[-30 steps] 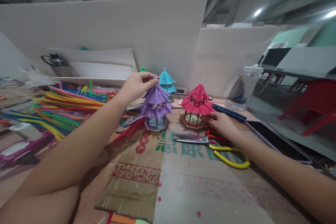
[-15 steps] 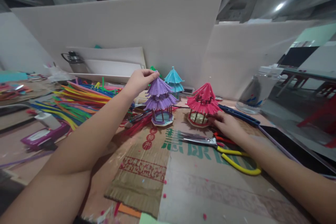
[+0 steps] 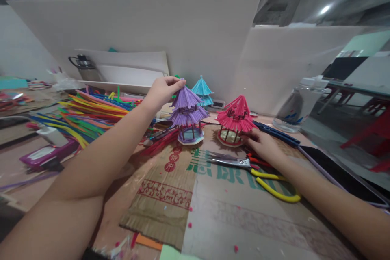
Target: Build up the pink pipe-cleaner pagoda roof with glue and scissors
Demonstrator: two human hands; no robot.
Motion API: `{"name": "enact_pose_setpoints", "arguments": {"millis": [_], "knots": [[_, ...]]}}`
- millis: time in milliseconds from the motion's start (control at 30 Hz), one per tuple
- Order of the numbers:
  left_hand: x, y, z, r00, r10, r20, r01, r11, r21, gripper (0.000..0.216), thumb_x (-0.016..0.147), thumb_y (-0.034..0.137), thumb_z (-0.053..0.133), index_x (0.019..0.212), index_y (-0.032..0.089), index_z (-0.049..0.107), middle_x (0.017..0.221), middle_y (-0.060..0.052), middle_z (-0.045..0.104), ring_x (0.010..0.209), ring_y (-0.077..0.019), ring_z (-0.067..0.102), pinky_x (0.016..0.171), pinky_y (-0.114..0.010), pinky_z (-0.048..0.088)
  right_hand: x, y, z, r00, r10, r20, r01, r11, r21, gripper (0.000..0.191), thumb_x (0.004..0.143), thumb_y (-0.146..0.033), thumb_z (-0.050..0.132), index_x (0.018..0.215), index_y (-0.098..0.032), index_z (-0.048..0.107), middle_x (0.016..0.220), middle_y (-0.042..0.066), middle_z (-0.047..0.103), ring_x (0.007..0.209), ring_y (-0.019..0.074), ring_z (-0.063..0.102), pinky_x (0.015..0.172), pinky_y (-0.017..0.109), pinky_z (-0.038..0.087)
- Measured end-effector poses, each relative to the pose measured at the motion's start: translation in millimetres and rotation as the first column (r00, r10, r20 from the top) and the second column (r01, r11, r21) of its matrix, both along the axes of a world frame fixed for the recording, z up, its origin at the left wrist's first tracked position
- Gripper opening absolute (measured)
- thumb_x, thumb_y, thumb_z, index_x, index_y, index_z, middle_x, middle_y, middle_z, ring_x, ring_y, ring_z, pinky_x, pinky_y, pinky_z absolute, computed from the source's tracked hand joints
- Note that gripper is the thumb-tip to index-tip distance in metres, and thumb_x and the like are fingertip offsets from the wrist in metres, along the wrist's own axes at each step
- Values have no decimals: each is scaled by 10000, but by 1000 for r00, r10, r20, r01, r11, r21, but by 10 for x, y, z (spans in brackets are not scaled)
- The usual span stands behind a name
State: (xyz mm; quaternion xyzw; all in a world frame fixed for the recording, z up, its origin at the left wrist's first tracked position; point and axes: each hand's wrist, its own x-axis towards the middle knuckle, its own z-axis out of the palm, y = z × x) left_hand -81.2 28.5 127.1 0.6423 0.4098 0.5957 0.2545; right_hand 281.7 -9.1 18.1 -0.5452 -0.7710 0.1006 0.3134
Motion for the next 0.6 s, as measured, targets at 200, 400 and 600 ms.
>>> {"name": "enact_pose_setpoints", "arguments": {"millis": [200, 400, 600], "knots": [[4, -100, 81, 997, -66, 44, 68, 997, -32, 368, 707, 479, 785, 760, 130, 678, 660, -2, 618, 600, -95, 544, 577, -194, 427, -1, -1, 5, 1000, -2, 10, 2, 1000, -6, 282, 854, -312, 535, 954, -156, 747, 961, 93, 755, 851, 245, 675, 745, 325, 504], [48, -144, 94, 999, -19, -29, 18, 1000, -25, 287, 777, 419, 728, 824, 137, 709, 654, 0, 607, 532, -80, 493, 526, -203, 387, -2, 21, -18, 1000, -7, 4, 7, 1000, -5, 304, 855, -332, 525, 961, -158, 750, 980, 99, 753, 863, 248, 677, 744, 329, 507], [86, -170, 88, 996, -31, -86, 32, 999, 16, 336, 766, 466, 740, 846, 140, 722, 710, -22, 652, 600, -98, 543, 562, -210, 413, -9, 11, -20, 1000, -17, 1, 17, 1000, -2, 290, 852, -314, 534, 964, -154, 748, 962, 98, 756, 851, 246, 682, 741, 329, 515]]}}
